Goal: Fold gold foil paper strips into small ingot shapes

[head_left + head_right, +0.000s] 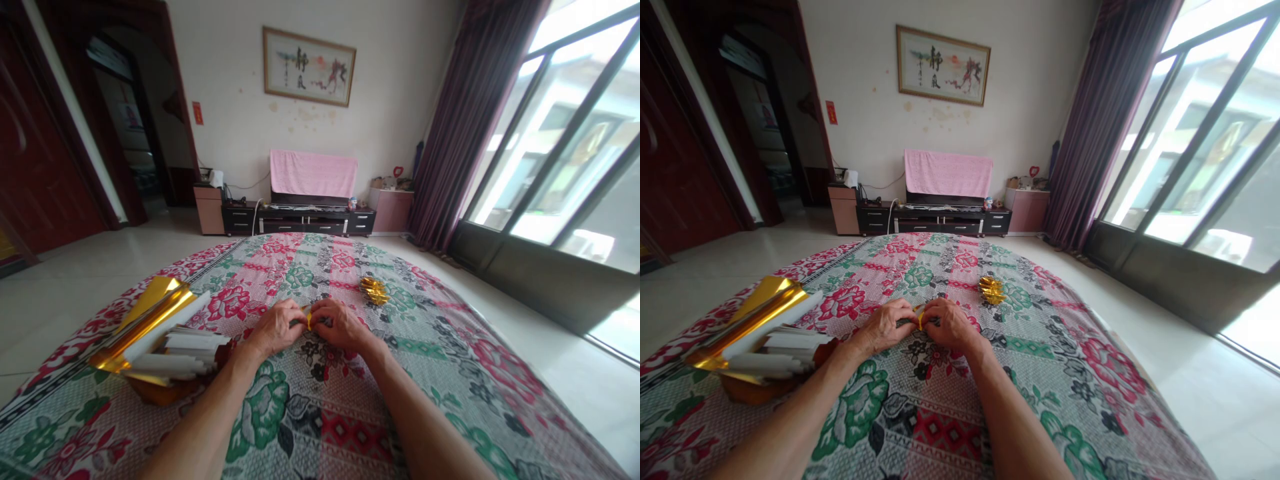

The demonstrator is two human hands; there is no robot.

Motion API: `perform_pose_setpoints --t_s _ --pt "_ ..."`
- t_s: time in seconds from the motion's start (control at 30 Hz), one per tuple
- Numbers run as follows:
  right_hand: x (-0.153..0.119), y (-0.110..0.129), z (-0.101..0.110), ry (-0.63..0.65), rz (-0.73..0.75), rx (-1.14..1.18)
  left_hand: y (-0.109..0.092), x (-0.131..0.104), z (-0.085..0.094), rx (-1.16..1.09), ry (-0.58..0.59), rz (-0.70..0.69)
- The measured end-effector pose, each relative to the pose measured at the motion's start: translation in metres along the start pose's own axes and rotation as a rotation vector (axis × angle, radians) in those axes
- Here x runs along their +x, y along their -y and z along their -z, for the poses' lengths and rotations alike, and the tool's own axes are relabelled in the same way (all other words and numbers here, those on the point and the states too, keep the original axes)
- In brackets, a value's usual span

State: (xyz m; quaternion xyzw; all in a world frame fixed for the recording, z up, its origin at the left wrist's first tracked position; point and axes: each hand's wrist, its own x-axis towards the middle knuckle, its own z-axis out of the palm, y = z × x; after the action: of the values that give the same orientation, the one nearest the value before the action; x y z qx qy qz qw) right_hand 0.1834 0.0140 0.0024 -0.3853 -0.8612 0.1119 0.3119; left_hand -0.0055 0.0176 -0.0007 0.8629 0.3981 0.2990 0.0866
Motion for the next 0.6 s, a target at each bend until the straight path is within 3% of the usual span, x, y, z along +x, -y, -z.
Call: perform_pose_setpoints --t_s 0.3,0.6 --pt "0.0008 -0.0021 0.0021 0.039 -0.007 0.029 0.0032 -0.0001 -0.0019 0.053 0.014 -0.025" --pt "-0.0005 -0.0036 -0.0046 -0.020 0.043 -0.004 0.0033 0.0005 -0.0075 0.099 0.006 0.016"
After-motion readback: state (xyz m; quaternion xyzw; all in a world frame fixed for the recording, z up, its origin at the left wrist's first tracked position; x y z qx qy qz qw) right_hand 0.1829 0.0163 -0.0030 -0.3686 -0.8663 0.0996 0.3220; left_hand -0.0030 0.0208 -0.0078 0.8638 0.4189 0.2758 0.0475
